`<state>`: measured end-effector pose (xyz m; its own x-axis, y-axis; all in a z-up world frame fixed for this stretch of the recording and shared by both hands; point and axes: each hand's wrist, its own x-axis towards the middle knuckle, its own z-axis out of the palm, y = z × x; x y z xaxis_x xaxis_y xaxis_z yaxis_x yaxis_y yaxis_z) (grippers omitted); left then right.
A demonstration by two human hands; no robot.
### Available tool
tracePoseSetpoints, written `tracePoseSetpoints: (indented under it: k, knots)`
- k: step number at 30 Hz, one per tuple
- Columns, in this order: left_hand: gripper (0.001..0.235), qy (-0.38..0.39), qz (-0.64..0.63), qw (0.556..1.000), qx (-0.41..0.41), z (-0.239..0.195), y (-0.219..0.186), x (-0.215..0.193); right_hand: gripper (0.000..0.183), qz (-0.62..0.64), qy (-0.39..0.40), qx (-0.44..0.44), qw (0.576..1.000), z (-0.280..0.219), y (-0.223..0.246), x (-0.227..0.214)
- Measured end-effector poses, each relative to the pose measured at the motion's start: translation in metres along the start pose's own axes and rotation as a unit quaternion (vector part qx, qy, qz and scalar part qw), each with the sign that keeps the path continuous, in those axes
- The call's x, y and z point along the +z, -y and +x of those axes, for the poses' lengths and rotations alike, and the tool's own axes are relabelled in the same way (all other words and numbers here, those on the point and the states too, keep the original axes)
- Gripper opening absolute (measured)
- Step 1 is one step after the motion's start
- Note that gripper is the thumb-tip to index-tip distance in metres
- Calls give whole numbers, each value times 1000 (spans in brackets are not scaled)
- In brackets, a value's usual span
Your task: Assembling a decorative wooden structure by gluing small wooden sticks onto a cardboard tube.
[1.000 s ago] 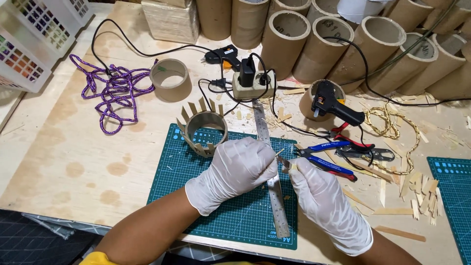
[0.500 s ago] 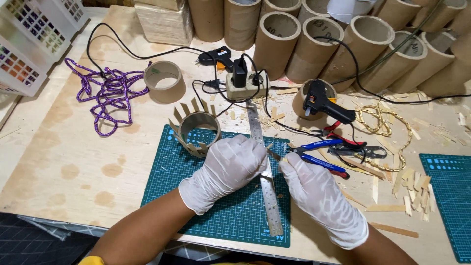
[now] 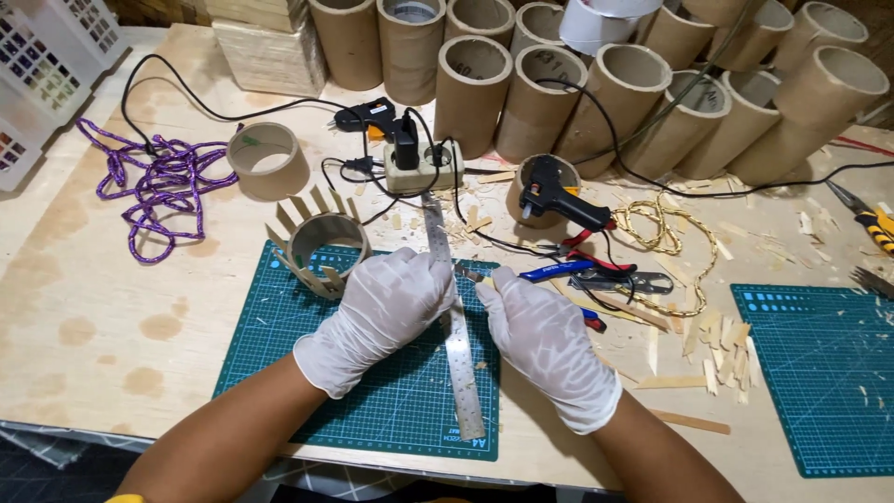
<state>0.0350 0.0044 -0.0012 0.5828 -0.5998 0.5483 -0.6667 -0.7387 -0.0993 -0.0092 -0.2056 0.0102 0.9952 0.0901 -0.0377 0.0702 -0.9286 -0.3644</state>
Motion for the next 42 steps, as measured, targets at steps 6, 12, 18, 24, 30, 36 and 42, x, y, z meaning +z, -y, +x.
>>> tracePoseSetpoints:
  k: [6, 12, 18, 24, 30, 36, 42]
  knots:
    - [28, -24, -17, 1000, 10, -4, -13, -23, 47, -39, 23, 109, 993, 18, -22, -39]
    - [32, -34, -565, 802, -190, 4, -2, -22, 25, 204, -172, -174, 948, -2, 0, -15]
    - [34, -58, -802, 550, -227, 34, -16, -30, 26, 215, -86, -198, 952, 9, 6, -90]
    - [38, -44, -821, 528, -212, 96, -36, -90, 30, 243, -73, -286, 924, 5, 42, -180]
    - [32, -112, -819, 545, -136, 124, -59, -92, 44, 268, -115, -385, 875, 9, 41, -200]
    - [38, -157, -834, 522, -88, 148, -65, -86, 41, 222, -179, -399, 871, 25, 2, -198]
    - [35, -144, -834, 522, -101, 148, -68, -85, 37, 195, -170, -426, 867, 39, -17, -191]
